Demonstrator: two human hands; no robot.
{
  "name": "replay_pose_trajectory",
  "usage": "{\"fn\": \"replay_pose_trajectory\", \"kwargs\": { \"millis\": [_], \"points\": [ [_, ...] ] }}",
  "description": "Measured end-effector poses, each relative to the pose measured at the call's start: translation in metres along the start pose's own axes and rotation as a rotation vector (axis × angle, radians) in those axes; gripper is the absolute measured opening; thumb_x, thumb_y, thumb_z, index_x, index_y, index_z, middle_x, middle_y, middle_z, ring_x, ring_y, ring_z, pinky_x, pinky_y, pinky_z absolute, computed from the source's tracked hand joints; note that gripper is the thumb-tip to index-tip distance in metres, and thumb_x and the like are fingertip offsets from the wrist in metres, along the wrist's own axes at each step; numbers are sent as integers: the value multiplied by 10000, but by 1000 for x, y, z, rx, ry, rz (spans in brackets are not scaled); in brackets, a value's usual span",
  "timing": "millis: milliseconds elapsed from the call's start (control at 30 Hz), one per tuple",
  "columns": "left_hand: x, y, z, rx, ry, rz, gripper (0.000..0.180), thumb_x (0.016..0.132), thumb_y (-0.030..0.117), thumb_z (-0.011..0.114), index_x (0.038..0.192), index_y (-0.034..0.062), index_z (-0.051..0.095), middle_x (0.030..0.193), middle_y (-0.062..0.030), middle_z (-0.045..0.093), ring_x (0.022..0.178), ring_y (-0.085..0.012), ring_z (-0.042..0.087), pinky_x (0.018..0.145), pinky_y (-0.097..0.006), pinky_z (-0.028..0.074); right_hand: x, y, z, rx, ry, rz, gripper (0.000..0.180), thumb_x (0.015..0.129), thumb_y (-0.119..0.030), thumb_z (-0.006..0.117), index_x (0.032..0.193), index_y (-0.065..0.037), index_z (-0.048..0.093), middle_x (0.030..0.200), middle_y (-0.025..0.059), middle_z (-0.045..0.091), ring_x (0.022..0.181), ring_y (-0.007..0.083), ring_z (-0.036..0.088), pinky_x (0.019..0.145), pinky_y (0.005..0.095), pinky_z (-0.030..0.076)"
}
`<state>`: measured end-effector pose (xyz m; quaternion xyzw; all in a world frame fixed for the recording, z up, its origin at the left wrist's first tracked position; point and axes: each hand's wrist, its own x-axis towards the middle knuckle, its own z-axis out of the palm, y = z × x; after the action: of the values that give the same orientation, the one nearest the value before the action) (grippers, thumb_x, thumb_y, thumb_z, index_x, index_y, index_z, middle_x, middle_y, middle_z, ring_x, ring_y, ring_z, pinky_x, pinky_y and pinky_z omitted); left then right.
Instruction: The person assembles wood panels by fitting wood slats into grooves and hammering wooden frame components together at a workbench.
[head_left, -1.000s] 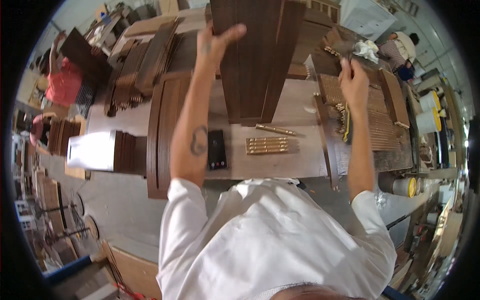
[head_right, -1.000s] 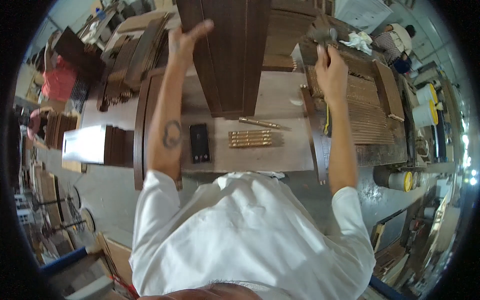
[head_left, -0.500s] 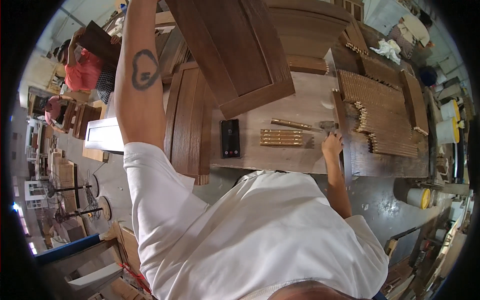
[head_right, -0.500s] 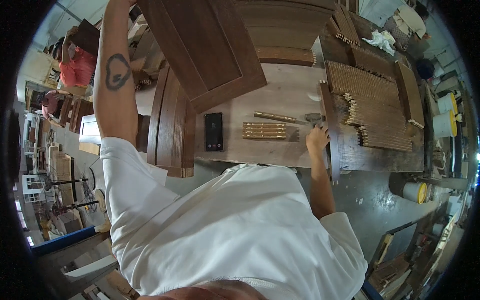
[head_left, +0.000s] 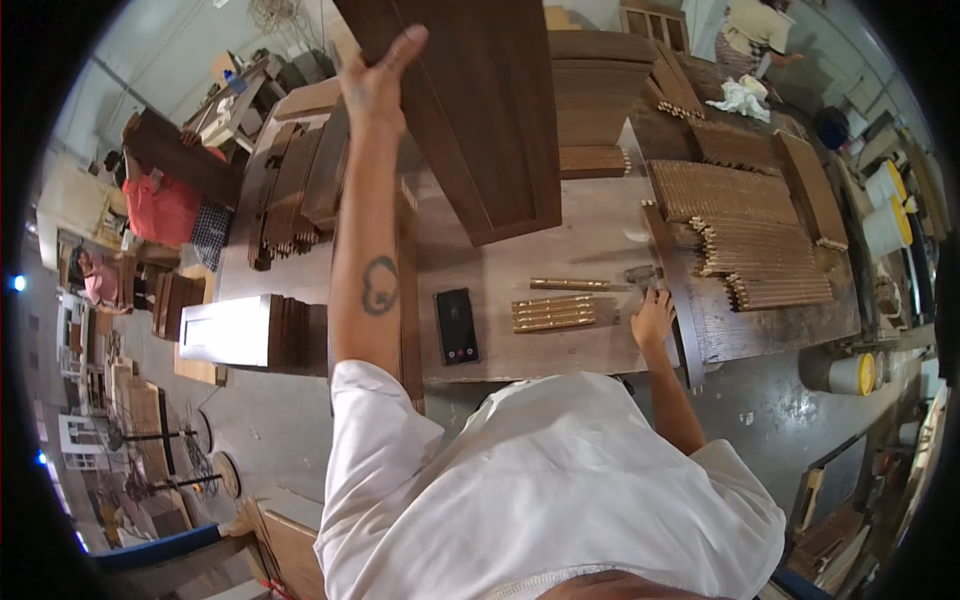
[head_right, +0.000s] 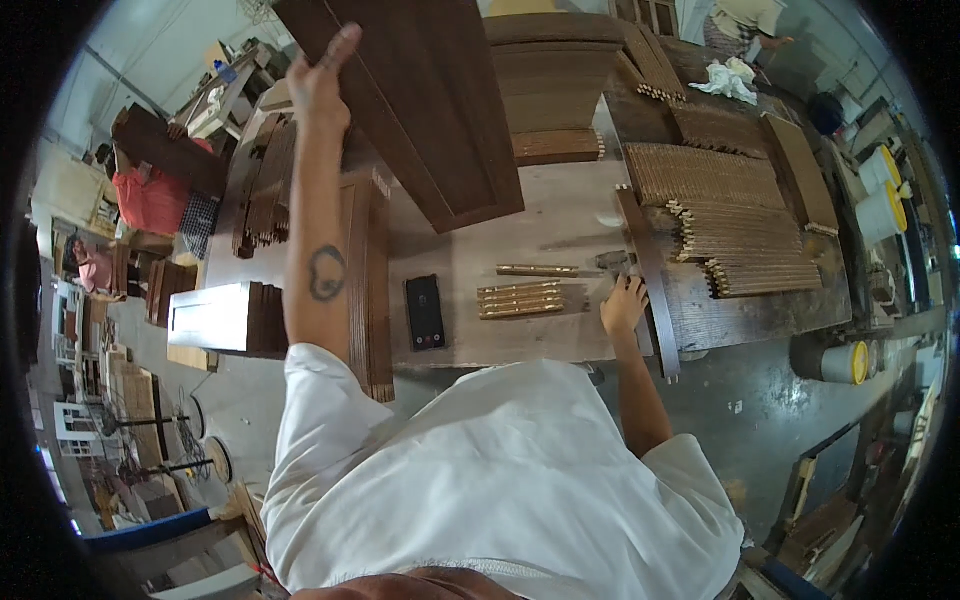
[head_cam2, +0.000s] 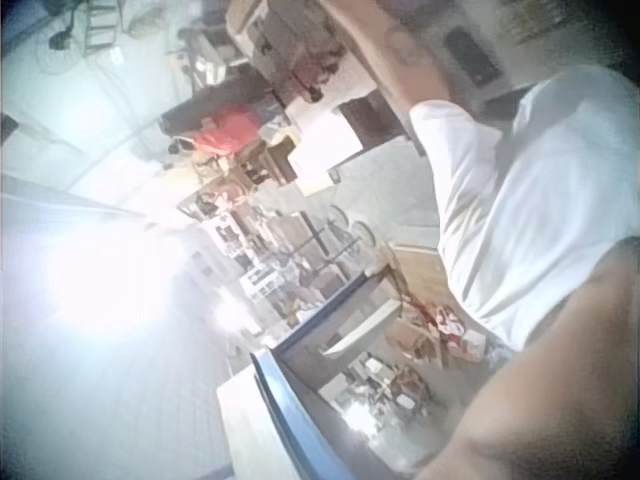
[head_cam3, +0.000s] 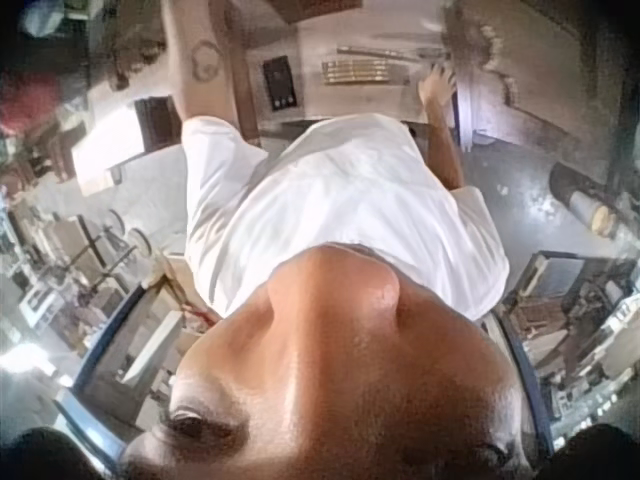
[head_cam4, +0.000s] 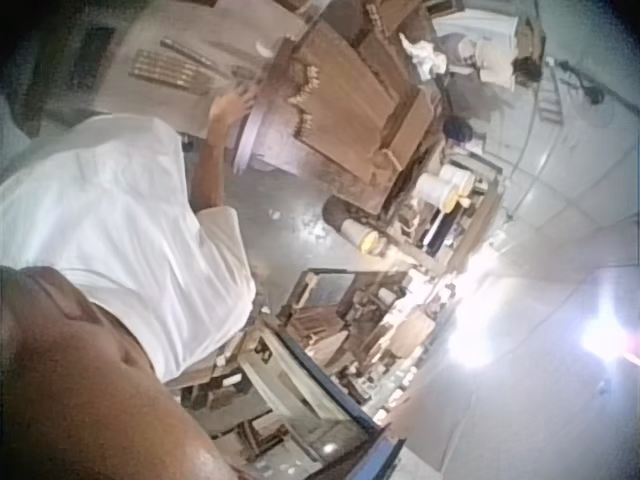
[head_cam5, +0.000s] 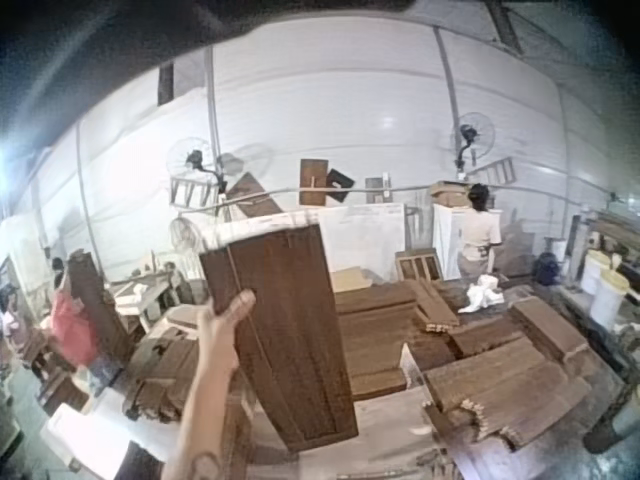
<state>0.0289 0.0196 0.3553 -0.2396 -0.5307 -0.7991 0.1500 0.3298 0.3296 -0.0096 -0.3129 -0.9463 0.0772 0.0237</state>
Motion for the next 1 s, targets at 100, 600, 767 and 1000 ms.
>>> {"fn": "replay_pose_trajectory", "kwargs": {
  "millis": [100, 600, 767, 1000],
  "points": [
    [-29, -29, 9, 25, -1, -23, 381, 742, 118, 814, 1051, -34, 652, 1024, -83, 673, 898, -168, 634, 783, -302, 532, 1, 7, 12, 0, 63, -27, 525, 787, -144, 674, 1280, -77, 507, 1249, 152, 428, 1185, 350, 411, 960, 492, 370],
    [-96, -74, 3, -4, -41, -80, 330, 761, 56, 791, 1045, -26, 645, 1003, -57, 664, 874, -137, 607, 812, -272, 495, 21, -22, 3, 392, -112, -541, 431, 850, -113, 570, 1270, -31, 517, 1333, 171, 489, 1165, 372, 502, 988, 473, 383],
    [-102, -77, 8, 38, -2, -180, 372, 781, 111, 782, 1098, -20, 638, 1032, -52, 655, 900, -145, 605, 855, -286, 480, 25, -20, 10, 348, -71, -536, 356, 850, -118, 587, 1203, -74, 586, 1306, 135, 524, 1153, 351, 518, 960, 506, 399],
    [-103, -79, 2, 75, -24, -163, 371, 756, 202, 826, 997, -8, 637, 915, -14, 654, 808, -104, 580, 760, -244, 468, 44, -28, -16, 620, -264, -408, 317, 860, -245, 665, 1104, -46, 624, 1044, 140, 639, 923, 310, 620, 798, 400, 488]
  ]
}}
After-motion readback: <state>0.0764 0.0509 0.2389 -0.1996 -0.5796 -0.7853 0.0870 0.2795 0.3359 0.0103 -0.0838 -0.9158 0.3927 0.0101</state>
